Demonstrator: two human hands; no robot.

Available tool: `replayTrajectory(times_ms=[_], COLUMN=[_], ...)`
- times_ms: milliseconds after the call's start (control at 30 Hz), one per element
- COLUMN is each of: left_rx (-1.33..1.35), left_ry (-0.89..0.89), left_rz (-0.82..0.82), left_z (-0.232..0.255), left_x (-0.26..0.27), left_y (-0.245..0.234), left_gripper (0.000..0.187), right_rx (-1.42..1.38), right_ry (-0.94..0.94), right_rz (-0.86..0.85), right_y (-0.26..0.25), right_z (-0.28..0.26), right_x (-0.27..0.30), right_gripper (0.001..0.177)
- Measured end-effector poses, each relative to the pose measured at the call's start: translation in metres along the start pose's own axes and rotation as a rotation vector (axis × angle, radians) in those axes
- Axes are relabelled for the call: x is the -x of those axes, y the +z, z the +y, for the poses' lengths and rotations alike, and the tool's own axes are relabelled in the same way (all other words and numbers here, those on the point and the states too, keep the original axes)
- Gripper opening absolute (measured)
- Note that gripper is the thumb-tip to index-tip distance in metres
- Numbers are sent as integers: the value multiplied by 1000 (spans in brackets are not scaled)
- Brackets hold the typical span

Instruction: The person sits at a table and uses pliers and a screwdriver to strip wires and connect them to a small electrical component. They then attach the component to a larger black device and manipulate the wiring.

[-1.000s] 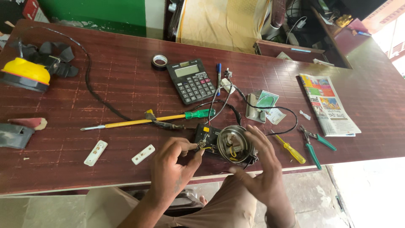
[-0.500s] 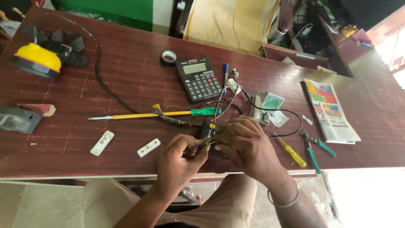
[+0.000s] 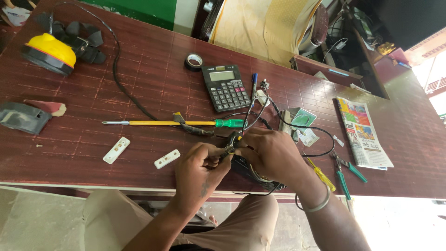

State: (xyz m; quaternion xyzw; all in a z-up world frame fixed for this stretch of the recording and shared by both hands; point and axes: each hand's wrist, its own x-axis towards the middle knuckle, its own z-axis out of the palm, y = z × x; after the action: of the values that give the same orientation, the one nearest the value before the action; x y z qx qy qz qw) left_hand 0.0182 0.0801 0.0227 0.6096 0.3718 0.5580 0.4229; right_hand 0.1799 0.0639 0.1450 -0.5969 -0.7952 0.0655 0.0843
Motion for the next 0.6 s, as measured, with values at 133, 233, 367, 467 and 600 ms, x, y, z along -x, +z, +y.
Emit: replayTrajectory(times_ms=[133, 233, 367, 467, 600], left_rx=[85, 113, 95, 106, 98], left_ry=[-40, -44, -18, -2, -43], left_rz=[-44, -82, -105, -118, -143], left_z=[0, 1, 1, 0, 1], left_x=[-3, -4, -5, -4, -7], left_y=[-3, -7, -10, -9, -10], left_gripper=[16, 17, 19, 17, 17], right_rx=[-37, -49, -70, -123, -139], right_ry=[73, 61, 16, 22, 36], right_rz=[-73, -66, 80, 125, 126], right_y=[3, 2, 3, 6, 9], right_z=[4, 4, -1, -2, 0], right_x=[-7, -5, 4, 8, 10], right_gripper=[15, 17, 17, 16, 14])
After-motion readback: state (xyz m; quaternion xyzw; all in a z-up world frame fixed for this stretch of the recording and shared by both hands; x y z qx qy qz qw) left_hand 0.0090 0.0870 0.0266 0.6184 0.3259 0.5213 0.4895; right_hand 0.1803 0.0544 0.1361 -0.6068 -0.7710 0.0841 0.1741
